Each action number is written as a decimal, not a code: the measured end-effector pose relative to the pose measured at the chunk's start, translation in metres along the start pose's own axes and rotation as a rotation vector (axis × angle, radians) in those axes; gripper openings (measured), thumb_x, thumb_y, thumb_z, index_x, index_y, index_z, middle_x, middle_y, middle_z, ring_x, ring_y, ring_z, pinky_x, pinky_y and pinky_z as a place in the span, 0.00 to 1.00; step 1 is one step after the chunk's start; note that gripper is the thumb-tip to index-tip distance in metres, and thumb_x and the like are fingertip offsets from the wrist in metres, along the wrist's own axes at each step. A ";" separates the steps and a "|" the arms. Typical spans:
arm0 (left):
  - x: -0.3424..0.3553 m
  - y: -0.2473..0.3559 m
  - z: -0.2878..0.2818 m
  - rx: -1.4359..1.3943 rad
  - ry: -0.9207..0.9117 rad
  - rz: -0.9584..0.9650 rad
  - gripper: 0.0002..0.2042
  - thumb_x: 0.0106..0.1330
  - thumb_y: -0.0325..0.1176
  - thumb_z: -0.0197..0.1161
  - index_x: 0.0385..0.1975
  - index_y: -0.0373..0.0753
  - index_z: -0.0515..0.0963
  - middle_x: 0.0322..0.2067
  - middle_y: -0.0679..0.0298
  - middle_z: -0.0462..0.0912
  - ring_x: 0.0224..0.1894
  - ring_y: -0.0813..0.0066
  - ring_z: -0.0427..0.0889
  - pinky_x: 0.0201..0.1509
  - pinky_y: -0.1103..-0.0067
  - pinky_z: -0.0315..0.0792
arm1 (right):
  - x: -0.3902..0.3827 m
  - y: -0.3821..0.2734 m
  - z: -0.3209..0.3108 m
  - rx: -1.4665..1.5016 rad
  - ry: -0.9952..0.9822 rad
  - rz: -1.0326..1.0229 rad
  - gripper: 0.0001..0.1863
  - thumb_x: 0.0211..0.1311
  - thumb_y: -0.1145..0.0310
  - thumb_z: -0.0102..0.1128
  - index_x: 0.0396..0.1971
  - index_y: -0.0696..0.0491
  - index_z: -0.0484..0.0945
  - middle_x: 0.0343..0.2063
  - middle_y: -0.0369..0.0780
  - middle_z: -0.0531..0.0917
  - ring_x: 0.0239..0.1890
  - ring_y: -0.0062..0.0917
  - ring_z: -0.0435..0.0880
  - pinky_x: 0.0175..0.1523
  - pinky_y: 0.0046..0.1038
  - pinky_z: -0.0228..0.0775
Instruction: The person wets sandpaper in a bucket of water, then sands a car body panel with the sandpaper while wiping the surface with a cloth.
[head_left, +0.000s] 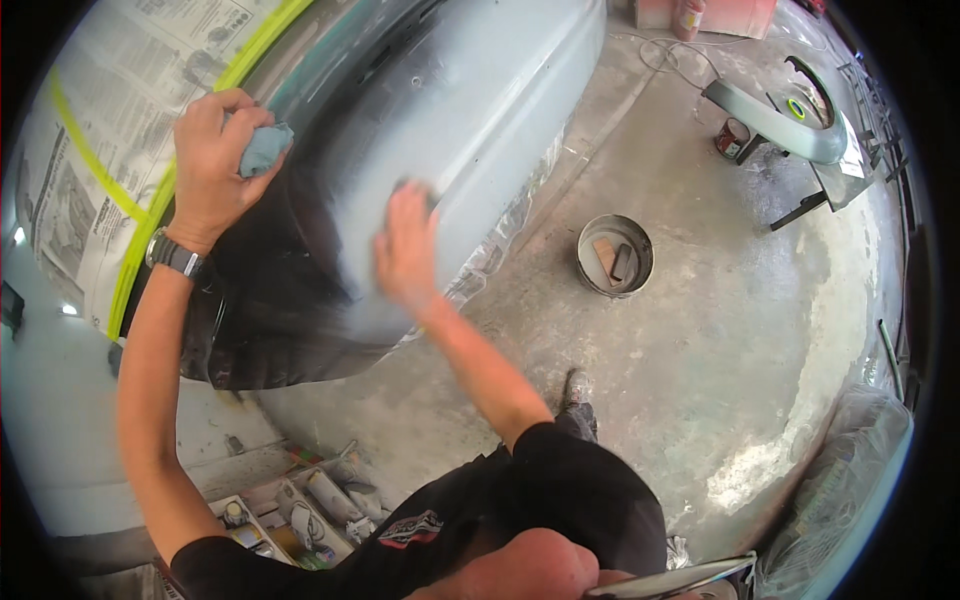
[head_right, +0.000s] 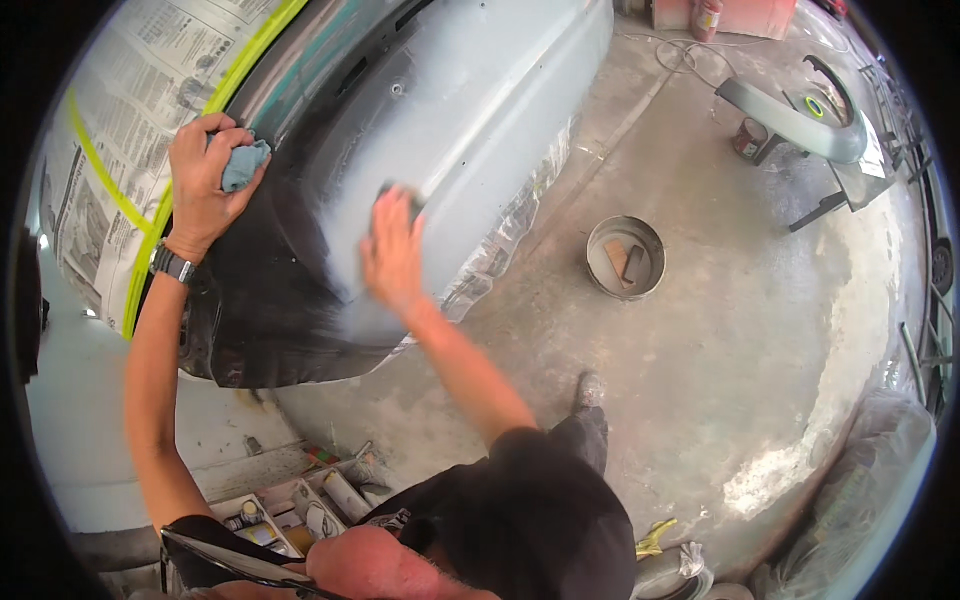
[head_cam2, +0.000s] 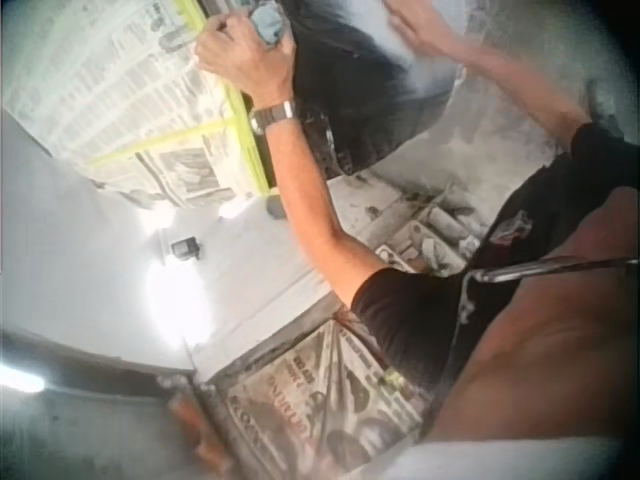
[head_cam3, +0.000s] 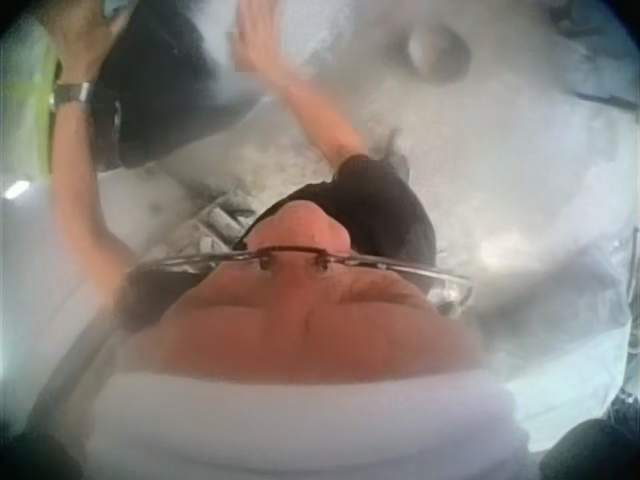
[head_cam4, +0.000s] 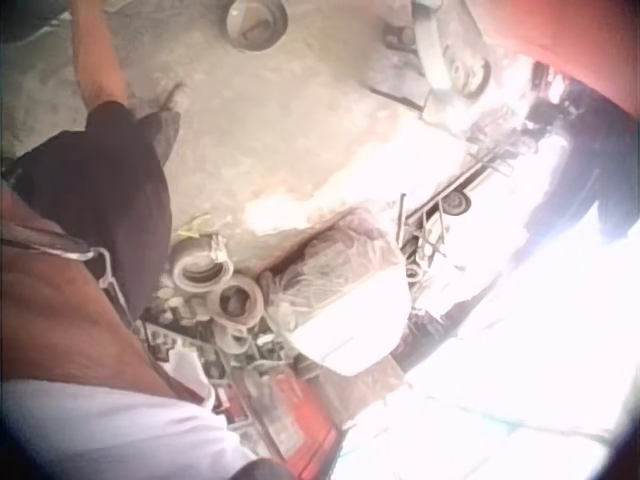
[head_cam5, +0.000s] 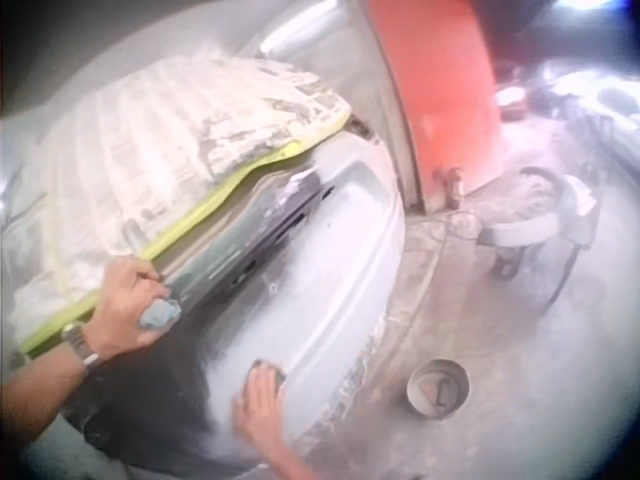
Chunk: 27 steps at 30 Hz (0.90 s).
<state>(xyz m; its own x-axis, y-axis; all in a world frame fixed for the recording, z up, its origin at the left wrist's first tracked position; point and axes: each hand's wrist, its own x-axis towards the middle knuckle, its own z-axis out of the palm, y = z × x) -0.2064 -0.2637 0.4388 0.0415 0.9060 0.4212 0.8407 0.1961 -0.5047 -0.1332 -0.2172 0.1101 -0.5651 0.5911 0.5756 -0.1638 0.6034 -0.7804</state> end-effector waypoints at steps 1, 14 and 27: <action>0.000 0.002 0.000 0.012 -0.004 -0.008 0.16 0.52 0.30 0.77 0.39 0.42 0.81 0.44 0.59 0.79 0.47 0.56 0.77 0.49 0.64 0.68 | -0.030 -0.009 0.004 0.109 -0.064 -0.044 0.36 0.73 0.63 0.49 0.76 0.62 0.54 0.75 0.57 0.57 0.78 0.54 0.51 0.77 0.60 0.39; -0.003 -0.001 0.001 0.008 -0.050 -0.069 0.18 0.50 0.30 0.78 0.41 0.43 0.81 0.46 0.60 0.79 0.50 0.57 0.76 0.54 0.64 0.67 | 0.035 -0.036 -0.004 -0.114 -0.102 -0.091 0.38 0.71 0.60 0.53 0.75 0.60 0.55 0.75 0.53 0.58 0.77 0.47 0.57 0.77 0.62 0.39; 0.002 0.003 0.001 0.020 -0.032 -0.061 0.18 0.50 0.30 0.79 0.41 0.43 0.81 0.45 0.59 0.79 0.50 0.57 0.76 0.53 0.64 0.67 | 0.113 0.022 -0.018 0.028 0.224 -0.045 0.28 0.75 0.65 0.50 0.71 0.59 0.65 0.73 0.51 0.64 0.77 0.45 0.59 0.75 0.62 0.47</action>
<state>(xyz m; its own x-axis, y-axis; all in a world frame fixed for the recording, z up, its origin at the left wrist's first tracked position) -0.2045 -0.2612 0.4370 -0.0268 0.9037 0.4272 0.8302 0.2582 -0.4940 -0.1863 -0.1277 0.1618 -0.3640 0.6699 0.6471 -0.2087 0.6185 -0.7576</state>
